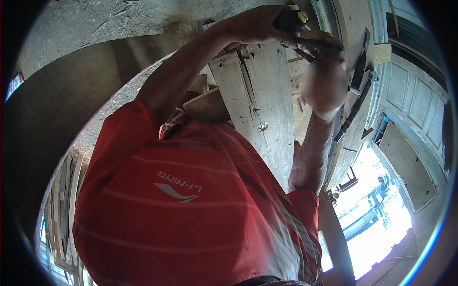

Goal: The person uses a hammer and a pair of pincers to remove nails from a wooden board, then uses a hammer and chisel to carve out a section of a wooden door.

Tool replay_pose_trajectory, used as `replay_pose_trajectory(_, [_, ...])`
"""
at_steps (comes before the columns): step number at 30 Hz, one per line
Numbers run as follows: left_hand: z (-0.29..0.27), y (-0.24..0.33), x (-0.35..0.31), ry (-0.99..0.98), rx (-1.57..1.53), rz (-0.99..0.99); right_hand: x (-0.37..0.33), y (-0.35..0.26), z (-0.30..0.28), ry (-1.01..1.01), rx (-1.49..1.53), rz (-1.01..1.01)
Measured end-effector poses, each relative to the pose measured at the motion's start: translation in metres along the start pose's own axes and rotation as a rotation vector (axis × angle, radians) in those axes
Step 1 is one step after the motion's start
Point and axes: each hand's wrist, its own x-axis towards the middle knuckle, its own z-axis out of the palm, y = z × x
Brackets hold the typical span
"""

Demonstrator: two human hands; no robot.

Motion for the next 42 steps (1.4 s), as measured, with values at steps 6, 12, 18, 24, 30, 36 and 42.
replay_pose_trajectory(6, [0.001,-0.002,0.001,0.01,-0.093,0.025,0.006,0.001,0.008,0.019,0.026,-0.01])
replay_pose_trajectory(12, [0.001,-0.006,0.002,0.026,-0.098,0.02,0.003,-0.005,0.017,0.154,0.116,0.006])
replay_pose_trajectory(18, [0.006,0.001,-0.004,0.064,-0.07,-0.005,0.007,-0.002,0.0,0.015,-0.001,-0.018])
replay_pose_trajectory(24, [0.007,-0.008,-0.001,0.047,0.004,0.001,0.0,0.009,0.013,0.172,-0.073,-0.032])
replay_pose_trajectory(30, [0.007,-0.014,-0.012,0.137,0.05,-0.008,0.008,0.014,0.006,0.146,0.083,-0.001])
replay_pose_trajectory(36, [0.018,-0.031,-0.043,0.261,0.291,-0.138,0.014,0.017,0.004,0.183,0.09,-0.035])
replay_pose_trajectory(42, [0.023,-0.043,-0.045,0.269,0.326,-0.169,0.033,0.016,-0.001,0.277,0.119,0.038])
